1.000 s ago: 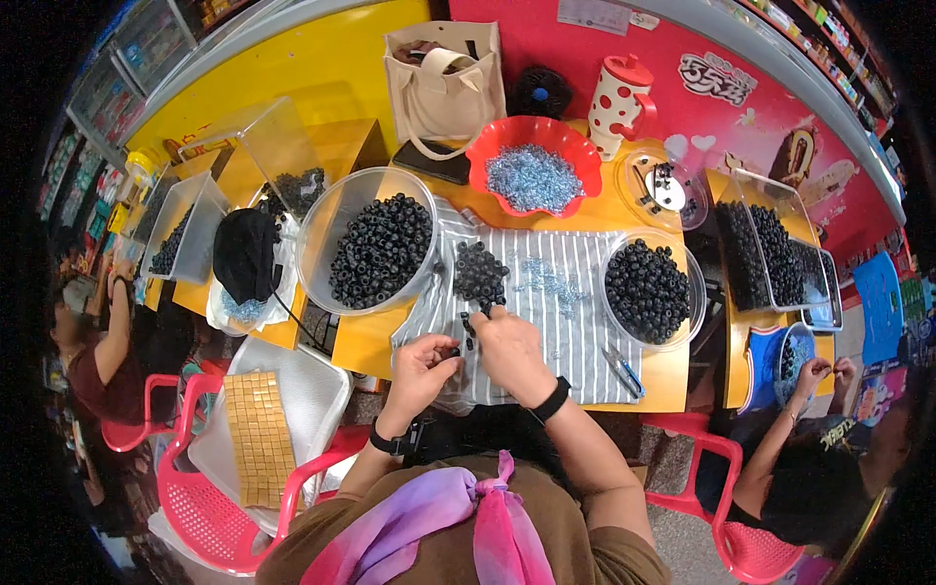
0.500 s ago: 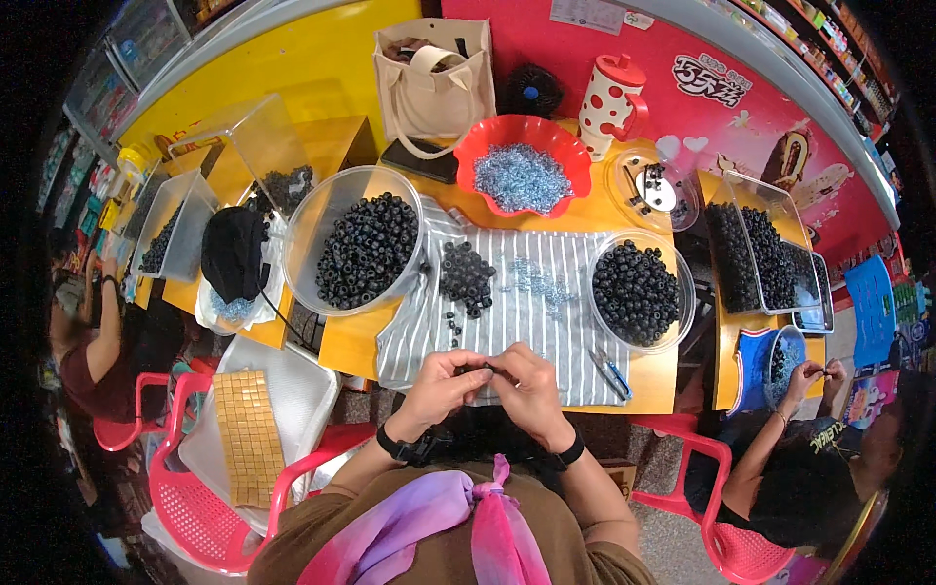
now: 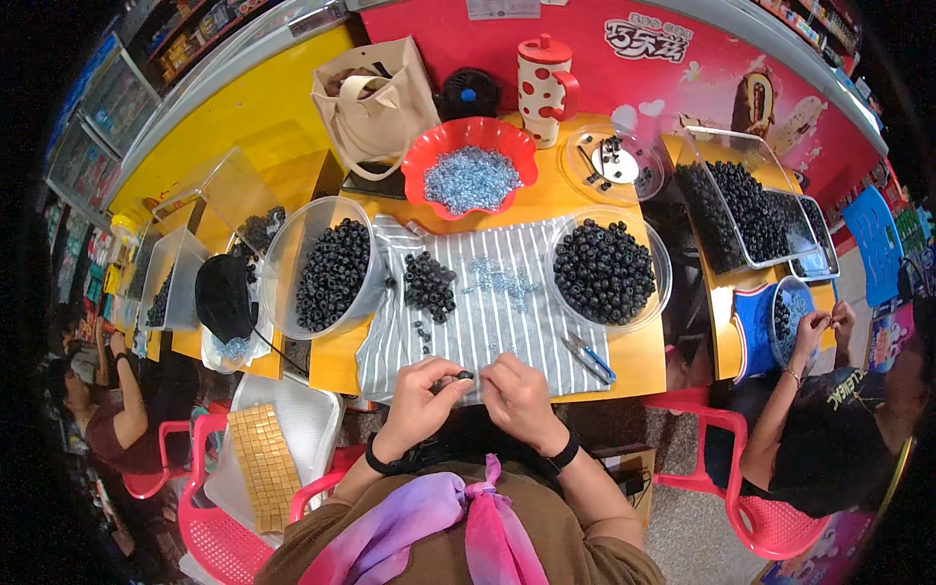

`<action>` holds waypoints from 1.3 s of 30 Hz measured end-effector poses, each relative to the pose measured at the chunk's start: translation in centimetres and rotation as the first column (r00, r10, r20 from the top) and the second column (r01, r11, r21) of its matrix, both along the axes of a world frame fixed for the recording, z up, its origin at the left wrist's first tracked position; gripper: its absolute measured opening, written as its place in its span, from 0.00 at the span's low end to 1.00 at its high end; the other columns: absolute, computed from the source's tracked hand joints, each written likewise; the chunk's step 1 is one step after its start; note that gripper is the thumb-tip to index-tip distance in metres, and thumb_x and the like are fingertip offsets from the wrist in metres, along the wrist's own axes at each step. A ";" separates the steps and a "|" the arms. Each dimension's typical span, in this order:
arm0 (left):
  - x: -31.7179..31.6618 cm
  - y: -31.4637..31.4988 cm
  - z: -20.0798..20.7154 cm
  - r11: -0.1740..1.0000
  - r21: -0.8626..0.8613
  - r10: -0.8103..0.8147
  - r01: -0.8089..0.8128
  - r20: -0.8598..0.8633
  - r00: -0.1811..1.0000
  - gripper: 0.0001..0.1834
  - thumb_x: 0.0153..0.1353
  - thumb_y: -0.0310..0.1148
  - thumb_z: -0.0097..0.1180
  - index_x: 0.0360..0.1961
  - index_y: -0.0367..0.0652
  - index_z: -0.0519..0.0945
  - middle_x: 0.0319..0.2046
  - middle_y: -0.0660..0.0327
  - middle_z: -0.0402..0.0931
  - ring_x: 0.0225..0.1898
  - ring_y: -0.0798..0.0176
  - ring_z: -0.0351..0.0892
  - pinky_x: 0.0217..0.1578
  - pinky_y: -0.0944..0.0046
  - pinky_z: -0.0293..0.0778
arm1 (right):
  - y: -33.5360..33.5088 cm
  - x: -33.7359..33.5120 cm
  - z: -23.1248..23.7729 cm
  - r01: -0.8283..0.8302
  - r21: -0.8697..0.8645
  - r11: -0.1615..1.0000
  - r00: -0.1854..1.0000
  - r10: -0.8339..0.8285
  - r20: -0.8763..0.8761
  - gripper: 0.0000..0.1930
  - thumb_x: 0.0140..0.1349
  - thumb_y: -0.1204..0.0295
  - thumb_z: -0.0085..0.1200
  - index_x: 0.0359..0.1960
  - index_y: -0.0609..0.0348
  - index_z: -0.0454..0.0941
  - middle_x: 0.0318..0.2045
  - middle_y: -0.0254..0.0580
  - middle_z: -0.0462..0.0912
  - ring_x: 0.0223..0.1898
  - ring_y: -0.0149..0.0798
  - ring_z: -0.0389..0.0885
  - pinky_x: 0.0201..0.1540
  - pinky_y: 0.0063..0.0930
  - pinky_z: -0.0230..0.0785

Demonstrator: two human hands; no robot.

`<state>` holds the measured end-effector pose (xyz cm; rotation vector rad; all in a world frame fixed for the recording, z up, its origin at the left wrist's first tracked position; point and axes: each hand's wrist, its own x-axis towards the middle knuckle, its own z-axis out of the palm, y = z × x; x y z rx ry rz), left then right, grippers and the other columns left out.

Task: The person is sorting small black round objects, likely rubber or plastic components, from a large bowl onto a striped cloth on a table.

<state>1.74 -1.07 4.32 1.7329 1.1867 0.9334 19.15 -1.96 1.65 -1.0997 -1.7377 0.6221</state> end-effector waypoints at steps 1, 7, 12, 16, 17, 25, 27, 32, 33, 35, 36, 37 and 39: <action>0.1 0.0 0.3 1.000 -0.005 -0.004 0.004 -0.007 1.000 0.08 0.55 0.27 0.61 0.32 0.32 0.79 0.22 0.57 0.75 0.23 0.67 0.74 0.25 0.67 0.68 | 0.1 0.2 0.3 0.036 0.022 0.999 0.999 -0.035 -0.025 0.06 0.50 0.87 0.53 0.27 0.64 0.75 0.21 0.46 0.72 0.22 0.45 0.74 0.23 0.32 0.64; 0.3 1.1 -0.6 0.993 0.116 0.034 -0.010 -0.208 0.978 0.08 0.51 0.25 0.63 0.32 0.33 0.80 0.21 0.55 0.73 0.20 0.63 0.71 0.23 0.64 0.66 | -0.5 3.8 1.0 0.271 0.111 0.956 0.898 -0.292 0.329 0.05 0.50 0.85 0.53 0.30 0.65 0.75 0.27 0.48 0.74 0.27 0.48 0.75 0.27 0.38 0.67; 0.6 0.7 -0.7 0.999 0.053 -0.001 0.010 -0.173 0.985 0.08 0.50 0.25 0.64 0.33 0.35 0.82 0.20 0.59 0.72 0.19 0.66 0.69 0.22 0.66 0.64 | -1.0 6.3 0.2 0.445 0.165 0.880 0.636 -0.441 0.633 0.04 0.49 0.80 0.51 0.28 0.63 0.72 0.31 0.48 0.70 0.36 0.51 0.71 0.38 0.39 0.63; 0.2 0.8 -0.8 0.999 -0.035 -0.027 0.025 -0.066 0.997 0.09 0.49 0.24 0.66 0.33 0.36 0.83 0.19 0.62 0.72 0.20 0.72 0.67 0.22 0.70 0.62 | -0.8 7.2 -0.8 0.460 0.185 0.869 0.613 -0.461 0.642 0.04 0.48 0.81 0.49 0.28 0.63 0.72 0.30 0.48 0.69 0.35 0.50 0.71 0.35 0.39 0.63; 0.2 0.8 -0.8 0.998 -0.061 -0.021 0.019 -0.031 0.999 0.09 0.49 0.24 0.66 0.34 0.35 0.83 0.19 0.62 0.72 0.20 0.73 0.67 0.21 0.70 0.62 | -0.8 7.1 -0.8 0.468 0.182 0.865 0.612 -0.466 0.639 0.04 0.48 0.81 0.49 0.28 0.63 0.72 0.30 0.48 0.69 0.35 0.50 0.71 0.35 0.39 0.63; -0.5 0.9 -1.8 0.984 -0.173 0.058 -0.041 0.093 0.994 0.08 0.50 0.24 0.65 0.33 0.35 0.83 0.20 0.64 0.75 0.20 0.76 0.66 0.22 0.72 0.61 | -1.0 8.0 -0.3 0.509 0.215 0.833 0.618 -0.528 0.583 0.02 0.52 0.81 0.52 0.28 0.64 0.73 0.30 0.48 0.70 0.34 0.50 0.71 0.36 0.40 0.64; -0.7 0.8 -2.1 0.984 -0.174 0.057 -0.042 0.078 0.995 0.08 0.50 0.24 0.66 0.33 0.34 0.83 0.20 0.65 0.74 0.20 0.76 0.67 0.22 0.72 0.61 | -1.3 8.1 -0.5 0.499 0.202 0.843 0.595 -0.503 0.627 0.03 0.51 0.81 0.53 0.28 0.64 0.73 0.31 0.49 0.71 0.35 0.51 0.71 0.37 0.41 0.64; -0.8 0.6 -2.2 0.981 -0.186 0.072 -0.052 0.105 0.992 0.08 0.50 0.23 0.66 0.33 0.35 0.84 0.21 0.67 0.75 0.22 0.78 0.67 0.24 0.74 0.62 | -1.3 8.0 -1.1 0.475 0.294 0.829 0.535 -0.537 0.652 0.02 0.55 0.80 0.52 0.29 0.64 0.72 0.27 0.46 0.71 0.31 0.49 0.73 0.32 0.39 0.64; -0.8 0.4 -2.2 0.979 -0.199 0.061 -0.042 0.092 0.994 0.07 0.51 0.21 0.66 0.33 0.35 0.84 0.23 0.69 0.75 0.24 0.80 0.67 0.25 0.76 0.63 | -1.7 7.3 -1.4 0.549 0.212 0.808 0.677 -0.579 0.453 0.02 0.58 0.80 0.50 0.29 0.64 0.72 0.26 0.46 0.72 0.28 0.49 0.73 0.28 0.37 0.64; -0.5 0.5 -1.9 0.978 -0.202 0.074 -0.049 0.122 0.990 0.07 0.51 0.21 0.66 0.33 0.35 0.84 0.23 0.69 0.75 0.24 0.80 0.68 0.25 0.76 0.63 | -2.2 6.1 -1.4 0.519 -0.113 0.847 0.855 -0.518 0.043 0.07 0.67 0.78 0.43 0.30 0.63 0.72 0.21 0.42 0.74 0.18 0.41 0.74 0.19 0.31 0.63; -0.5 0.4 -1.8 0.977 -0.207 0.082 -0.050 0.151 0.985 0.07 0.51 0.21 0.65 0.33 0.35 0.84 0.24 0.69 0.76 0.24 0.80 0.68 0.26 0.76 0.64 | -2.5 4.8 -0.1 0.222 -0.523 0.823 0.875 -0.405 -0.265 0.06 0.67 0.77 0.44 0.33 0.62 0.73 0.22 0.36 0.74 0.19 0.31 0.74 0.21 0.25 0.64; -0.5 0.3 -2.0 0.977 -0.206 0.080 -0.048 0.149 0.986 0.07 0.51 0.21 0.65 0.33 0.35 0.84 0.24 0.69 0.76 0.24 0.80 0.68 0.26 0.76 0.64 | -2.3 3.7 0.5 0.011 -0.665 0.747 0.873 -0.332 -0.358 0.07 0.68 0.74 0.46 0.35 0.62 0.75 0.24 0.32 0.74 0.21 0.24 0.72 0.21 0.19 0.63; -0.6 0.3 -2.5 0.968 -0.240 0.123 -0.075 0.190 0.974 0.07 0.52 0.19 0.64 0.34 0.35 0.84 0.25 0.69 0.76 0.25 0.80 0.68 0.26 0.77 0.64 | -2.1 1.5 1.5 -0.216 -0.626 0.749 0.851 -0.169 -0.497 0.07 0.67 0.73 0.49 0.40 0.64 0.77 0.23 0.31 0.75 0.22 0.22 0.72 0.25 0.17 0.63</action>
